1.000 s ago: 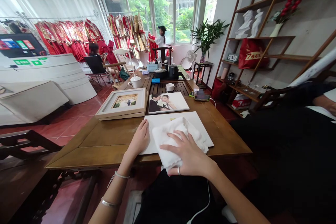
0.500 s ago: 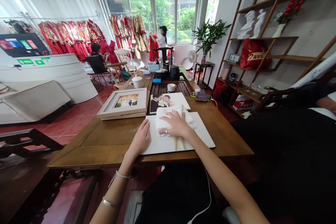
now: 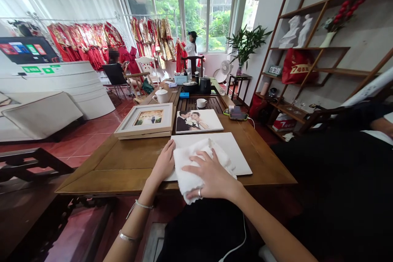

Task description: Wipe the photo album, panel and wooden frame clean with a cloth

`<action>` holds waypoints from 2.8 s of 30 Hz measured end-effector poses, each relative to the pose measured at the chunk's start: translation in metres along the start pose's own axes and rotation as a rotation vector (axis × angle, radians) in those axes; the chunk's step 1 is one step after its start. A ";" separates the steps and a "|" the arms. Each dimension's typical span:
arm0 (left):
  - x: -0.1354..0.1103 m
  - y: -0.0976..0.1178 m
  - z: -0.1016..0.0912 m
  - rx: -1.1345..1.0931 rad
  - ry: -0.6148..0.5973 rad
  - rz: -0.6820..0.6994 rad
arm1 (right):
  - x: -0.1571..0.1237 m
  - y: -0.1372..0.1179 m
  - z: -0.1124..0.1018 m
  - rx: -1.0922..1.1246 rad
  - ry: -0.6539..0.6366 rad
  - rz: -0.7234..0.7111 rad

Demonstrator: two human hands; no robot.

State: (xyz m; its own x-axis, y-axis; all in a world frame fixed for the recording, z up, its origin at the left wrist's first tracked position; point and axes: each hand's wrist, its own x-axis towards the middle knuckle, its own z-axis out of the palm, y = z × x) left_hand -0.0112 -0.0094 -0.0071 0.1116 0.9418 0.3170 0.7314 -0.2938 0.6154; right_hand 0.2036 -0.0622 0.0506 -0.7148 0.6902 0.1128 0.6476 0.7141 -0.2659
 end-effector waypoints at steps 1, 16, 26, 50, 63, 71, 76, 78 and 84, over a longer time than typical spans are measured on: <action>0.000 -0.001 0.000 -0.001 0.004 -0.005 | -0.007 -0.002 0.000 0.006 -0.003 0.001; 0.002 -0.009 0.004 -0.058 0.062 0.005 | 0.083 0.030 -0.004 -0.018 0.001 0.292; 0.004 0.007 -0.008 -0.378 0.148 -0.189 | 0.100 0.001 -0.001 -0.071 -0.042 0.151; 0.000 -0.007 0.009 -0.004 0.013 0.020 | -0.018 0.014 0.019 -0.160 0.367 0.407; 0.000 -0.004 0.007 0.011 0.001 0.009 | -0.005 0.104 -0.014 -0.117 0.147 0.498; 0.000 -0.004 0.008 -0.001 0.016 0.012 | -0.063 0.075 -0.004 -0.104 0.187 0.329; -0.001 0.000 0.005 0.042 -0.018 -0.013 | -0.087 0.064 -0.001 -0.092 0.210 0.298; -0.001 0.001 0.003 0.062 -0.038 -0.019 | -0.084 0.066 0.000 -0.098 0.238 0.299; 0.000 -0.001 0.003 0.082 -0.055 0.000 | -0.049 0.099 -0.006 -0.042 0.213 0.298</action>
State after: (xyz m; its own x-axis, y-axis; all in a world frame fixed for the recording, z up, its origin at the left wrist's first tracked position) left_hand -0.0099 -0.0085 -0.0098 0.1466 0.9499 0.2760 0.7838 -0.2818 0.5534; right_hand 0.3049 -0.0246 0.0247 -0.4252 0.8742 0.2345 0.8325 0.4794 -0.2777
